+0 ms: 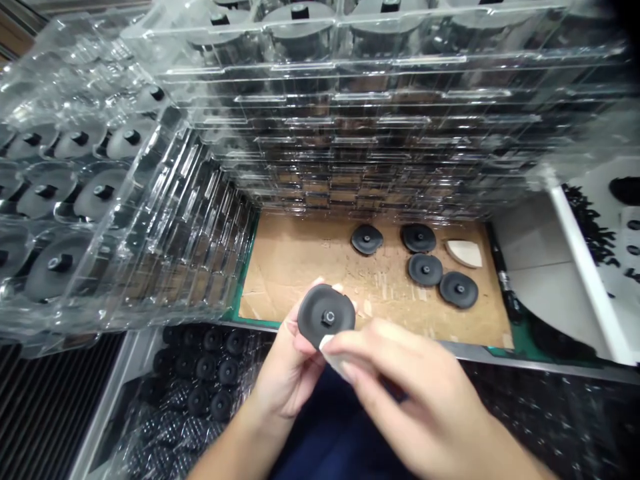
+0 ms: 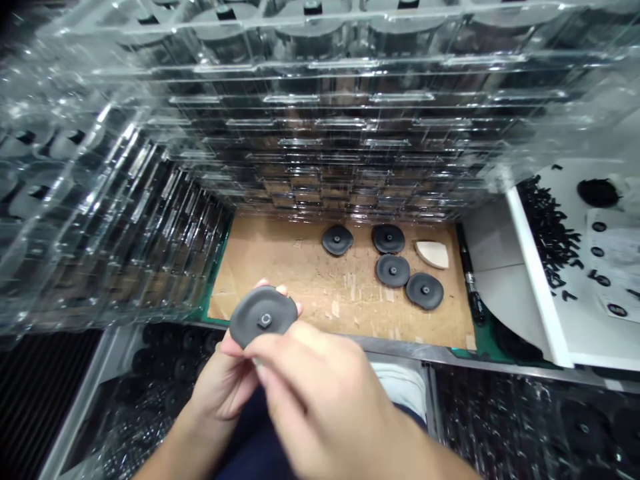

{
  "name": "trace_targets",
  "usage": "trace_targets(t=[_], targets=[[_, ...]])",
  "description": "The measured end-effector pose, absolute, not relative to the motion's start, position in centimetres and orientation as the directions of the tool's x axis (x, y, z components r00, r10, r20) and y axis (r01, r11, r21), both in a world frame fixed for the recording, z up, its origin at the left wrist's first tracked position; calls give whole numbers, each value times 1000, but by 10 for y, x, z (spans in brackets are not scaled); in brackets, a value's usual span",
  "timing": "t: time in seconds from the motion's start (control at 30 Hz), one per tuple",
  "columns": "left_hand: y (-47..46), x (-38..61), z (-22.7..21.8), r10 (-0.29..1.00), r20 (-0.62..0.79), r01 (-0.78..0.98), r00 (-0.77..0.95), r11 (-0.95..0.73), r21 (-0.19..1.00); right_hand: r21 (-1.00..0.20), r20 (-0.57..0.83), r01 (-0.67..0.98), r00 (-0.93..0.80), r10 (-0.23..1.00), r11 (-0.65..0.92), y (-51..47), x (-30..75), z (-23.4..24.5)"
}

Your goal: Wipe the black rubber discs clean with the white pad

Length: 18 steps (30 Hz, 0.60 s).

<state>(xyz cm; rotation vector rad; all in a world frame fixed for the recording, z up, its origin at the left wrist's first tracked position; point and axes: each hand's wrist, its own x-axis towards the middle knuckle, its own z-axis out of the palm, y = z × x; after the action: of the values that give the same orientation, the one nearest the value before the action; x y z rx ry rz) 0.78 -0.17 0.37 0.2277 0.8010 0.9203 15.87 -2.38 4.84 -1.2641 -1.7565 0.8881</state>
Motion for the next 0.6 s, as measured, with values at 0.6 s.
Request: trace_targets(t=[0.6], targets=[[7, 0, -8, 776, -608, -721, 166, 516, 462, -692, 147, 721, 199, 969, -43, -36, 165, -104]])
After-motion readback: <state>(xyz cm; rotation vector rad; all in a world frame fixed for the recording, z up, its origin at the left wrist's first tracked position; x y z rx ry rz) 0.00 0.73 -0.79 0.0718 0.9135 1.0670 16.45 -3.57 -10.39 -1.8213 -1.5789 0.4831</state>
